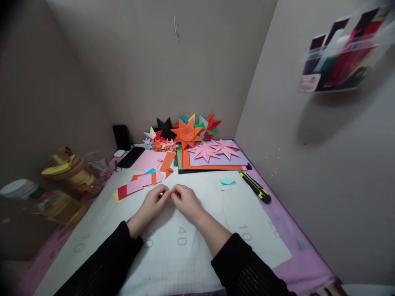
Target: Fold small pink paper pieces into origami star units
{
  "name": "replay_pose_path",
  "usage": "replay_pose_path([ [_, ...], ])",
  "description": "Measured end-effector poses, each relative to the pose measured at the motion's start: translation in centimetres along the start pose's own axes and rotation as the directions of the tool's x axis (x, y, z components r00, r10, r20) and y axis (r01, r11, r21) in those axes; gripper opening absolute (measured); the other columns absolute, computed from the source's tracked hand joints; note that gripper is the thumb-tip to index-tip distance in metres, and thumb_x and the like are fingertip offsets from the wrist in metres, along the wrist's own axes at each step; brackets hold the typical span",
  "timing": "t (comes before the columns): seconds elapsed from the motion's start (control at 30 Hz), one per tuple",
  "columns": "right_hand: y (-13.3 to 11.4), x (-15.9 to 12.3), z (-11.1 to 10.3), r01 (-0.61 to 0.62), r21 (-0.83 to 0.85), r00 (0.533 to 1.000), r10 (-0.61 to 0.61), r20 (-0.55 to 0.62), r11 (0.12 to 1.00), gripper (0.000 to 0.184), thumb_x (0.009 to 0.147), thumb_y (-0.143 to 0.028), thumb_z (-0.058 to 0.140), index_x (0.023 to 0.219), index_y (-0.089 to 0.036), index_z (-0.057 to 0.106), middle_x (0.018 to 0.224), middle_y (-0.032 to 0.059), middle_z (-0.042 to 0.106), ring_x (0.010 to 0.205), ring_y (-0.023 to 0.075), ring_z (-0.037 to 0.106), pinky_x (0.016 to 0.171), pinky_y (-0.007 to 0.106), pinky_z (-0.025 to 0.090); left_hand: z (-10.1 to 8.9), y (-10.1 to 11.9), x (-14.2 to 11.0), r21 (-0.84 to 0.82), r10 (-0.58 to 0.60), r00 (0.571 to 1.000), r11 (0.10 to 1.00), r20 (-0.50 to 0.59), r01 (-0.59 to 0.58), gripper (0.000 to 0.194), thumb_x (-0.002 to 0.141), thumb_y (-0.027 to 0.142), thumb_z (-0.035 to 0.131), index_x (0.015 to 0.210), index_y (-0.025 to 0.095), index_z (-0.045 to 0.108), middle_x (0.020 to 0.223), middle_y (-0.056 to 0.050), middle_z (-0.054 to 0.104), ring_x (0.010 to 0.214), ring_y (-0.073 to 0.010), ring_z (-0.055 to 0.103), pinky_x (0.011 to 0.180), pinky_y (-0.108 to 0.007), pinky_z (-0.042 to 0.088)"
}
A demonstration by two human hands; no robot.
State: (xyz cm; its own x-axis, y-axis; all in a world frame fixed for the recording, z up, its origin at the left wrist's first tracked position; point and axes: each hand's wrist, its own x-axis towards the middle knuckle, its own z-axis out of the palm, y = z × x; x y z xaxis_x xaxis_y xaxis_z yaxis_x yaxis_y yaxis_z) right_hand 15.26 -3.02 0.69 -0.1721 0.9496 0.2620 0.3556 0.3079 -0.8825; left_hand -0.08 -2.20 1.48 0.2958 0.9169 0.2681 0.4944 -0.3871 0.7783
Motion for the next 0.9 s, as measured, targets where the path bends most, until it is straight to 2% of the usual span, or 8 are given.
replay_pose_path([
  [0.1, -0.1, 0.0, 0.0, -0.003, -0.001, 0.999, 0.004, 0.035, 1.000, 0.013, 0.076, -0.016, 0.049, 0.065, -0.019, 0.054, 0.066, -0.0024, 0.056, 0.064, 0.0123, 0.049, 0.060, 0.023, 0.036, 0.0, 0.3, -0.1, -0.016, 0.007, 1.000, 1.000, -0.011, -0.007, 0.023, 0.087, 0.031, 0.046, 0.070, 0.017, 0.055, 0.070, -0.001, 0.056, 0.066, -0.0143, 0.052, 0.060, -0.025, 0.038],
  [0.23, -0.1, 0.0, 0.0, -0.066, 0.094, 0.995, 0.059, 0.075, 0.993, 0.013, 0.076, -0.019, 0.050, 0.063, -0.018, 0.052, 0.062, -0.0032, 0.052, 0.060, 0.0114, 0.046, 0.056, 0.022, 0.035, -0.5, 0.6, 0.0, -0.160, -0.063, 0.998, 0.985, -0.032, 0.057, 0.020, 0.084, 0.029, 0.048, 0.069, 0.017, 0.052, 0.068, 0.001, 0.054, 0.065, -0.0132, 0.050, 0.057, -0.023, 0.037],
  [0.33, 0.0, 0.0, 0.0, -0.111, 0.144, 0.992, 0.100, 0.079, 0.983, 0.012, 0.074, -0.020, 0.052, 0.062, -0.018, 0.051, 0.061, -0.0036, 0.051, 0.058, 0.0109, 0.045, 0.055, 0.022, 0.035, -1.5, 0.3, 0.4, -0.286, -0.162, 0.981, 0.950, -0.110, 0.124, 0.019, 0.084, 0.031, 0.050, 0.070, 0.018, 0.049, 0.066, 0.003, 0.049, 0.062, -0.0118, 0.047, 0.057, -0.022, 0.036],
  [0.43, 0.3, 0.1, -0.1, -0.145, 0.205, 0.989, 0.140, 0.038, 0.968, 0.012, 0.075, -0.024, 0.054, 0.064, -0.018, 0.052, 0.060, -0.0037, 0.050, 0.057, 0.0110, 0.045, 0.054, 0.022, 0.034, -1.9, 0.0, 0.7, -0.315, -0.203, 0.964, 0.938, -0.169, 0.143, 0.020, 0.083, 0.033, 0.050, 0.070, 0.018, 0.050, 0.065, 0.003, 0.048, 0.063, -0.0117, 0.047, 0.058, -0.022, 0.036],
  [0.5, 0.4, 0.3, -0.2, -0.148, 0.237, 0.988, 0.153, -0.001, 0.960, 0.014, 0.075, -0.027, 0.055, 0.065, -0.018, 0.053, 0.060, -0.0039, 0.049, 0.057, 0.0112, 0.044, 0.054, 0.022, 0.035, -1.6, 0.0, 0.7, -0.308, -0.194, 0.973, 0.940, -0.125, 0.148, 0.017, 0.082, 0.033, 0.052, 0.076, 0.017, 0.054, 0.072, 0.001, 0.054, 0.068, -0.0130, 0.051, 0.061, -0.023, 0.038],
  [0.57, 0.5, 0.4, -0.2, -0.146, 0.242, 0.987, 0.158, -0.029, 0.959, 0.015, 0.075, -0.029, 0.057, 0.065, -0.018, 0.053, 0.060, -0.0036, 0.050, 0.058, 0.0116, 0.045, 0.055, 0.023, 0.035, -1.0, 0.1, 0.6, -0.270, -0.170, 0.985, 0.950, -0.030, 0.155, 0.018, 0.080, 0.033, 0.055, 0.081, 0.016, 0.058, 0.079, -0.002, 0.059, 0.073, -0.0148, 0.054, 0.062, -0.023, 0.039],
  [0.63, 0.5, 0.4, -0.2, -0.140, 0.236, 0.987, 0.154, -0.044, 0.962, 0.017, 0.076, -0.031, 0.057, 0.066, -0.018, 0.054, 0.061, -0.0033, 0.050, 0.059, 0.0120, 0.045, 0.056, 0.023, 0.035, -0.4, 0.3, 0.4, -0.216, -0.156, 0.987, 0.963, 0.031, 0.159, 0.021, 0.081, 0.035, 0.055, 0.076, 0.015, 0.060, 0.076, -0.003, 0.061, 0.070, -0.0149, 0.054, 0.060, -0.024, 0.039],
  [0.9, 0.6, 0.2, 0.2, -0.118, 0.198, 0.993, 0.120, 0.001, 0.973, 0.020, 0.080, -0.032, 0.054, 0.066, -0.018, 0.052, 0.062, -0.0039, 0.047, 0.059, 0.0114, 0.043, 0.057, 0.023, 0.034, -0.6, 0.7, 0.3, -0.132, -0.103, 0.993, 0.985, 0.060, 0.110, 0.025, 0.082, 0.028, 0.047, 0.062, 0.016, 0.056, 0.062, 0.000, 0.056, 0.060, -0.0125, 0.048, 0.056, -0.023, 0.036],
])
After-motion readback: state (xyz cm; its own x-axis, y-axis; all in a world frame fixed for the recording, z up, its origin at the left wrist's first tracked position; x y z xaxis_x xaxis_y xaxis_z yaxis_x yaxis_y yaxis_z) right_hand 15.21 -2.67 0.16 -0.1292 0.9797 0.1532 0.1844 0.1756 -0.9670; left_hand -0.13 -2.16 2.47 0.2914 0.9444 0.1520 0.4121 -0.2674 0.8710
